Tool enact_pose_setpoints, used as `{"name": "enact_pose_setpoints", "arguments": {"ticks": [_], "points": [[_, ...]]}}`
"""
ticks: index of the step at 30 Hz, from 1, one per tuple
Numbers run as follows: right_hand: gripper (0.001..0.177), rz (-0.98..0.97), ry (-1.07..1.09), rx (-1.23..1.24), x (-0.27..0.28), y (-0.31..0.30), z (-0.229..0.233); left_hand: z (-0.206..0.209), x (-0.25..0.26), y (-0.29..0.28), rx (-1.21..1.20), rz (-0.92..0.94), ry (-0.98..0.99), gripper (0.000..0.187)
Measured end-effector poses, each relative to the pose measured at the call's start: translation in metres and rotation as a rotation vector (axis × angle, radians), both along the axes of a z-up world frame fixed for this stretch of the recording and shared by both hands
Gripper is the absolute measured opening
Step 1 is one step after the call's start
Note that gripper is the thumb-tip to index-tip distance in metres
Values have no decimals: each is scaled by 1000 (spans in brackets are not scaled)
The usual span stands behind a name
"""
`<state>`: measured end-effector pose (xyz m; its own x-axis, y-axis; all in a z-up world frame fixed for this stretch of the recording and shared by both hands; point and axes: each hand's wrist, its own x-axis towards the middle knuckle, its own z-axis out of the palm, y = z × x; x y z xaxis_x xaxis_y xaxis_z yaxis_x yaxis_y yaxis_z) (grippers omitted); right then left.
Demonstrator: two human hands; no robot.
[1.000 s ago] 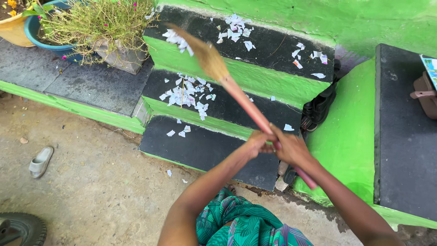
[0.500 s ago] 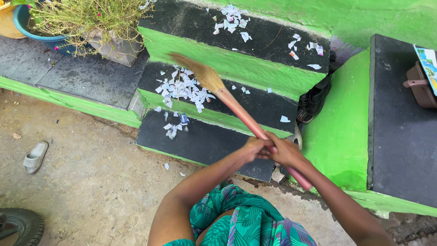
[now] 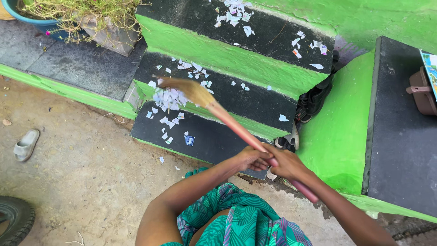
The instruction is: The person sweeps paper scraps from painted steps and a concrete ground using a long-handled broom.
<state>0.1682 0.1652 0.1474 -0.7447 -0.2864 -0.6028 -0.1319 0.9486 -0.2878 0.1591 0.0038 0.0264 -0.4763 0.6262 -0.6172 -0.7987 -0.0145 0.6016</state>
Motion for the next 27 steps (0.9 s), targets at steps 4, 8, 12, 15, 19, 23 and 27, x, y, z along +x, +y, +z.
{"name": "enact_pose_setpoints", "arguments": {"ticks": [4,8,12,15,19,23,27], "points": [[101,-155,47,-43,4,7,42,26,0,13,134,141,140,46],[99,-236,214,-104,-10,17,58,45,-31,29,87,228,375,53],[98,-384,329,-166,-18,28,67,65,-54,47,63,252,424,59],[100,-513,381,-216,-7,40,68,66,-54,71,135,243,503,61],[98,-695,496,-290,28,58,58,61,-44,113,133,114,429,63],[97,-975,494,-322,48,77,43,53,-38,154,40,-88,500,54],[91,-1105,500,-315,38,98,22,39,-44,188,-128,-177,553,45]]}}
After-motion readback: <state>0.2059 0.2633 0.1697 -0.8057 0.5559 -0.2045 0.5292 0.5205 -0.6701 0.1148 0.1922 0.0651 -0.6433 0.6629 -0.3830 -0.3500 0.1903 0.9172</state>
